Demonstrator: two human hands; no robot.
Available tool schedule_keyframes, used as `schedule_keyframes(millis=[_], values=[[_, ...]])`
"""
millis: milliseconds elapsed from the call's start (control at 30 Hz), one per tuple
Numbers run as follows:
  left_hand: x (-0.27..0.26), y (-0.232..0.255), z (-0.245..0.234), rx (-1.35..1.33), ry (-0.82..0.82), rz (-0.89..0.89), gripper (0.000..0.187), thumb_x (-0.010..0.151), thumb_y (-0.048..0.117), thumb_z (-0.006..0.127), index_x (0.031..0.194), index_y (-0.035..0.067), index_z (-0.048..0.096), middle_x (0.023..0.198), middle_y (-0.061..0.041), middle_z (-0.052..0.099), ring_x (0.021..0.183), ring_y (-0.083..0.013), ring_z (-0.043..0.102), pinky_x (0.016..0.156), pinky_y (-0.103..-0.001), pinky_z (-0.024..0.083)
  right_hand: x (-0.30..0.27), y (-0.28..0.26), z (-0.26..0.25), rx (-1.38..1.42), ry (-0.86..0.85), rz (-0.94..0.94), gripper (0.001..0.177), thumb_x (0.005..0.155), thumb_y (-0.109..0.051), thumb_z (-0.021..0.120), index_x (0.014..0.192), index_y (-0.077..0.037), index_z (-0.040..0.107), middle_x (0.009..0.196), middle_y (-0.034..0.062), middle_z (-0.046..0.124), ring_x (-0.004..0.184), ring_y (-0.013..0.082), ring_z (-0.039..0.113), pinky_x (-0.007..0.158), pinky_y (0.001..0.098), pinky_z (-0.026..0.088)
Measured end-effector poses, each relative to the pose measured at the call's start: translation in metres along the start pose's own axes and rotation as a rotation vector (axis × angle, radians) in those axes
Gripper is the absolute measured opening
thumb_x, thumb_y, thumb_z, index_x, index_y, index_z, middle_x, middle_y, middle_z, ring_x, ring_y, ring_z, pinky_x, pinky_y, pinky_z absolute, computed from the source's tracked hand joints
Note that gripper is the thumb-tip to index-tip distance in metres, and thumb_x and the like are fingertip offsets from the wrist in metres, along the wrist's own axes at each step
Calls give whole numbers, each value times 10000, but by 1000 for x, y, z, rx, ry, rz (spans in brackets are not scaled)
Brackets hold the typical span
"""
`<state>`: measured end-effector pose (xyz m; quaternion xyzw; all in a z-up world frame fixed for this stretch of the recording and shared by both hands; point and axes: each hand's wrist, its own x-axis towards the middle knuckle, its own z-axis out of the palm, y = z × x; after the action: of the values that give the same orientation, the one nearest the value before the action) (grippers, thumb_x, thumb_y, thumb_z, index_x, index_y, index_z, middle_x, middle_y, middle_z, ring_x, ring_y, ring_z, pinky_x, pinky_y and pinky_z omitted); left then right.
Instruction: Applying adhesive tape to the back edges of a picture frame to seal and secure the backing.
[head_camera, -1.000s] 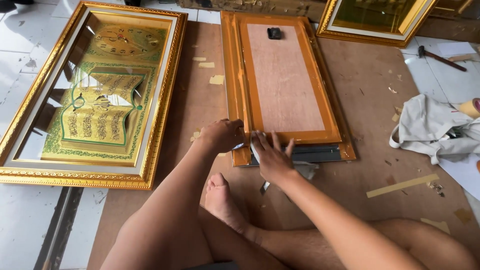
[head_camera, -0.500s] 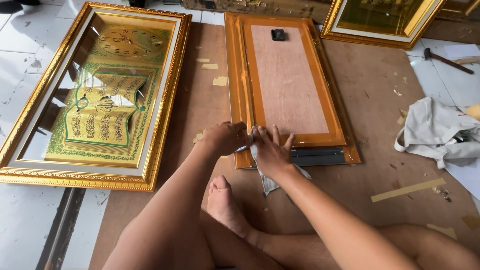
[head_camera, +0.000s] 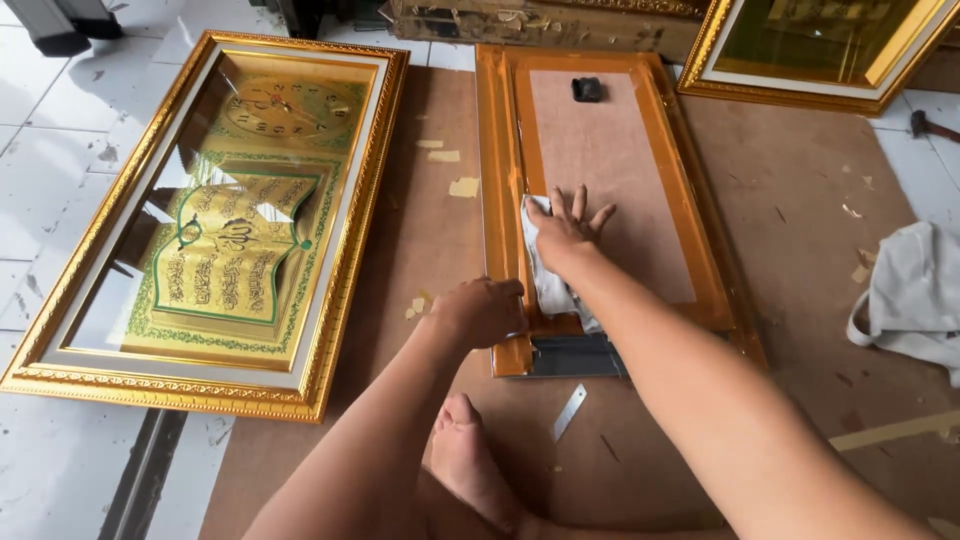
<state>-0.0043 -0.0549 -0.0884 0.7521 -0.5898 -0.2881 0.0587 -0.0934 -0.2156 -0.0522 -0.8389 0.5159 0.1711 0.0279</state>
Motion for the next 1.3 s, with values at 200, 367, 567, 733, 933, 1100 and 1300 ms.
schedule_keyframes(millis=[200, 367, 567, 733, 933, 1100, 1300], values=[[-36, 15, -35, 37, -4, -4, 512, 964, 575, 589, 1454, 472, 696, 1308, -54, 774, 1229, -356, 778, 995, -570, 647, -25, 9, -3, 127, -4, -46, 852, 1144, -33, 302, 1786, -564, 123, 1929, -14, 59, 1751, 418, -115, 1297, 839, -84], [-47, 10, -39, 59, 21, 21, 551, 970, 593, 622, 1490, 421, 689, 1336, -69, 770, 1269, -369, 759, 1011, -577, 644, -123, 26, 9, 60, -14, -132, 735, 1147, -101, 406, 1770, -457, 245, 1905, 36, 91, 1746, 430, -46, 1312, 831, 44], [-64, 10, -48, 83, 74, 25, 522, 1008, 502, 610, 1510, 376, 676, 1364, -79, 750, 1276, -375, 746, 996, -585, 651, -164, 36, 52, 98, 151, -265, 571, 1085, -125, 652, 1597, -331, 506, 1535, 68, 458, 1521, 392, 404, 1116, 683, 404], [-57, 7, -39, 29, 50, 20, 485, 1043, 467, 575, 1502, 356, 690, 1340, -94, 765, 1254, -392, 761, 984, -597, 661, -96, 28, 26, 85, 123, -273, 651, 1093, -126, 610, 1622, -440, 396, 1473, 34, 449, 1410, 356, 405, 1071, 627, 353], [-16, 1, -3, 45, 35, 39, 505, 997, 485, 690, 1478, 334, 705, 1291, -153, 760, 1209, -444, 779, 970, -597, 663, 54, 21, 15, 102, 82, -33, 626, 1217, -252, 255, 1644, -704, 326, 1486, -10, 410, 1406, 340, 344, 1176, 553, 287], [-4, -2, -3, 52, 2, -28, 496, 935, 535, 702, 1410, 398, 733, 1213, -143, 757, 1112, -444, 811, 861, -587, 679, 159, 17, -1, 75, 105, 30, 564, 1218, -377, 206, 1675, -685, 324, 1595, 21, 378, 1481, 334, 286, 1237, 588, 192], [-14, 2, -17, 39, -9, -16, 477, 1009, 520, 532, 1415, 377, 736, 1202, -153, 798, 1129, -445, 815, 916, -547, 677, 106, -3, -23, 122, 31, 2, 622, 1228, -265, 175, 1755, -589, 235, 1695, 72, 363, 1611, 375, 220, 1336, 624, 144]])
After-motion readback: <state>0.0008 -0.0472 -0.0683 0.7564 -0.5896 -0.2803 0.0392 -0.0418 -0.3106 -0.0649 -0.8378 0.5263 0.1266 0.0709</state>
